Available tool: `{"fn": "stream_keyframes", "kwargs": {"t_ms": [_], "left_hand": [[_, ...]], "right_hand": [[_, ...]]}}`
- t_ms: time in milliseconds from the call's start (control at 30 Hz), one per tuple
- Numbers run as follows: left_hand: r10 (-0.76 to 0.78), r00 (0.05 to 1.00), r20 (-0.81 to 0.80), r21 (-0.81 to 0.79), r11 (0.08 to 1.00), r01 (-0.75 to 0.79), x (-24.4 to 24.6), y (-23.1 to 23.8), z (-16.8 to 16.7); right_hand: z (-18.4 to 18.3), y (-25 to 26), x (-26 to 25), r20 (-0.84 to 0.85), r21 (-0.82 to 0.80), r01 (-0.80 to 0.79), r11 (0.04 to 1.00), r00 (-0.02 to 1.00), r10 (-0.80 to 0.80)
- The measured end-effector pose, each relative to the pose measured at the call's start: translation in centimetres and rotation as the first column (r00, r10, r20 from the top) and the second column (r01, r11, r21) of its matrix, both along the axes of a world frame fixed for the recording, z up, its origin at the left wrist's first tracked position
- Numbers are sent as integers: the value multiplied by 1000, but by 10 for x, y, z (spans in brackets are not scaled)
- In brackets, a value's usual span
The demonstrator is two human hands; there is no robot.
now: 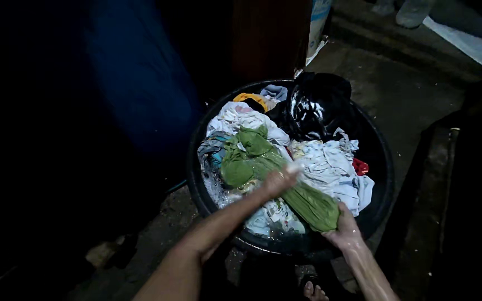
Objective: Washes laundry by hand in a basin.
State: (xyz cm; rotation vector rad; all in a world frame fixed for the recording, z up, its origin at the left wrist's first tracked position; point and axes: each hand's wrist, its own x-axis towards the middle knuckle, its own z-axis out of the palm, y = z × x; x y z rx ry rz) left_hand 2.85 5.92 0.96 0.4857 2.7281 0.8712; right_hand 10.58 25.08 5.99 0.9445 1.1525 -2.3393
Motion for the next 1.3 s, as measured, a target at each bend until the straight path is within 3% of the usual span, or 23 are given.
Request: {"fn": "stream_keyframes", "kwargs": {"t_ms": [67,133,200,233,267,300,333,367,433,500,600,700,767,800,867,900,933,967,1067,1167,1233,1300], "left_hand": [[170,982,-84,-121,976,-180,-35,-52,-15],[274,951,-141,-155,943,-294,-47,-76,-5],[389,904,-176,-69,912,-405,-46,-84,14],[461,870,-175,23,885,-464,-43,-88,27],[532,829,-174,125,847,-517,-38,-94,39],[589,788,-177,200,806,-558,-31,-102,50],[625,756,-194,229,778,-585,-23,-109,57],[638,739,-216,214,770,-602,-16,-115,62],[594,785,-175,33,801,-598,4,-118,68],[509,861,10,-205,843,-497,20,-112,56],[384,902,199,-426,863,-273,27,-94,17],[351,903,248,-386,890,-240,32,-93,11],[433,845,314,-162,901,-402,32,-103,34],[483,807,340,-16,861,-508,34,-109,49],[538,772,338,223,751,-621,38,-113,84],[541,779,317,302,721,-623,36,-112,102],[542,795,273,370,703,-607,33,-110,119],[550,808,211,445,683,-580,30,-104,136],[497,865,78,657,627,-419,30,-82,190],[428,903,-40,786,571,-236,34,-64,233],[439,893,-101,837,522,-162,40,-63,254],[481,862,-159,858,499,-120,42,-70,267]], "right_hand": [[31,13,4,-265,-60,-147,987,956,126],[48,32,0,-426,-43,-159,986,896,125],[50,55,-13,-510,215,-25,976,850,134],[47,67,-23,-505,479,78,874,839,202],[43,75,-33,-426,768,158,621,850,310],[35,82,-40,-296,935,167,313,853,430],[29,84,-46,-145,989,141,49,826,544],[23,77,-52,-27,982,140,-130,773,634],[15,39,-62,114,956,140,-258,633,766],[-1,-5,-74,193,964,66,-256,485,853],[-38,-41,-104,381,924,-156,-348,313,870],[-47,-50,-109,417,900,-242,-363,239,877],[-39,-44,-105,295,920,-336,-202,255,921],[-29,-40,-99,194,914,-403,-53,316,929],[3,-36,-88,-35,798,-498,339,523,852],[18,-33,-85,-116,720,-502,479,594,796],[29,-29,-84,-163,664,-500,556,629,760],[35,-26,-84,-164,678,-490,547,625,763],[15,-24,-83,-63,868,-385,314,541,839],[0,-41,-84,-23,927,-313,206,502,865],[8,-47,-86,1,927,-326,186,498,867],[27,-36,-88,-57,914,-327,242,487,872]]}}
